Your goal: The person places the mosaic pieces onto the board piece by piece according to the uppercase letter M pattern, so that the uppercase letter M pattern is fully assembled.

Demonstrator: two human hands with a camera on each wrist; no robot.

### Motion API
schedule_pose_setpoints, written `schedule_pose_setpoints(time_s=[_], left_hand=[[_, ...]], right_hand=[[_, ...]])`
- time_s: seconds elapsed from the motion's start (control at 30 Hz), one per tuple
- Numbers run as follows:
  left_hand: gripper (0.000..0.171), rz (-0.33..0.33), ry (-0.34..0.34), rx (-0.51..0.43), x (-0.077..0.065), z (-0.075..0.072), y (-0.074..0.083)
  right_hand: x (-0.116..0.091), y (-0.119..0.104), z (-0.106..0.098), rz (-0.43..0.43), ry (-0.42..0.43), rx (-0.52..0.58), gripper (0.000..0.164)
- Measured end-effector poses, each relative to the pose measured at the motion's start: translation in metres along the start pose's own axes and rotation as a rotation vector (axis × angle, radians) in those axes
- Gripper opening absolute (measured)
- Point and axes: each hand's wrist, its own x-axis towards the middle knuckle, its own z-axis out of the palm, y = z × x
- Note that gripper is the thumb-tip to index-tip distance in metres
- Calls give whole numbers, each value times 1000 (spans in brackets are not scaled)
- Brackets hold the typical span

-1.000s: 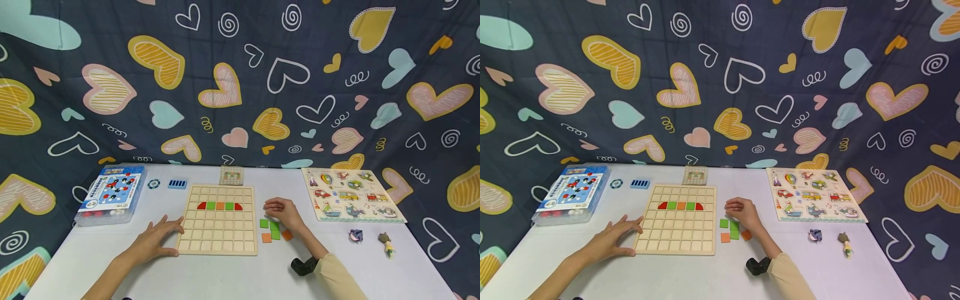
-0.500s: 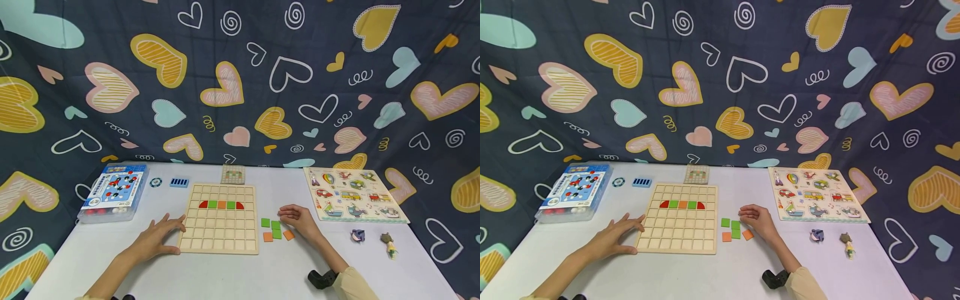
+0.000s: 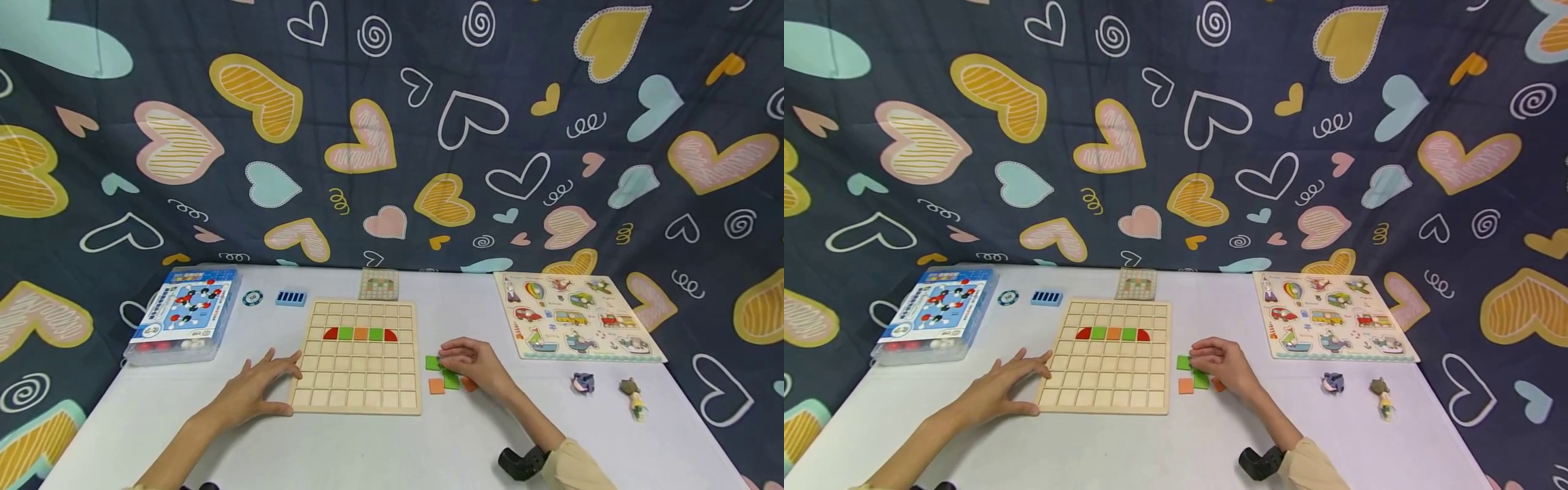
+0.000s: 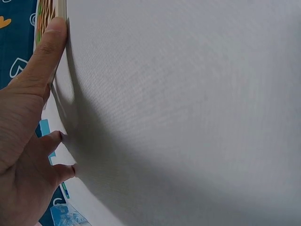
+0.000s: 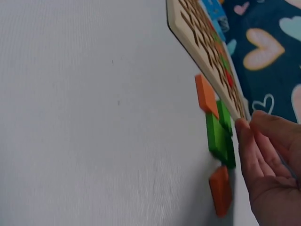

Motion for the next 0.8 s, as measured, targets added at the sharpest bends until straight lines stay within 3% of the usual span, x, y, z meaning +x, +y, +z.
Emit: schedule_pose_setpoints(time_s=[0.37, 0.8], left_hand=[[48, 4, 5, -5, 0, 2, -2], [48, 0, 9, -2, -1, 3, -4]], right_hand=[[12, -12, 13, 22, -55, -109, 31], [33, 0, -20, -43, 48, -143, 28]])
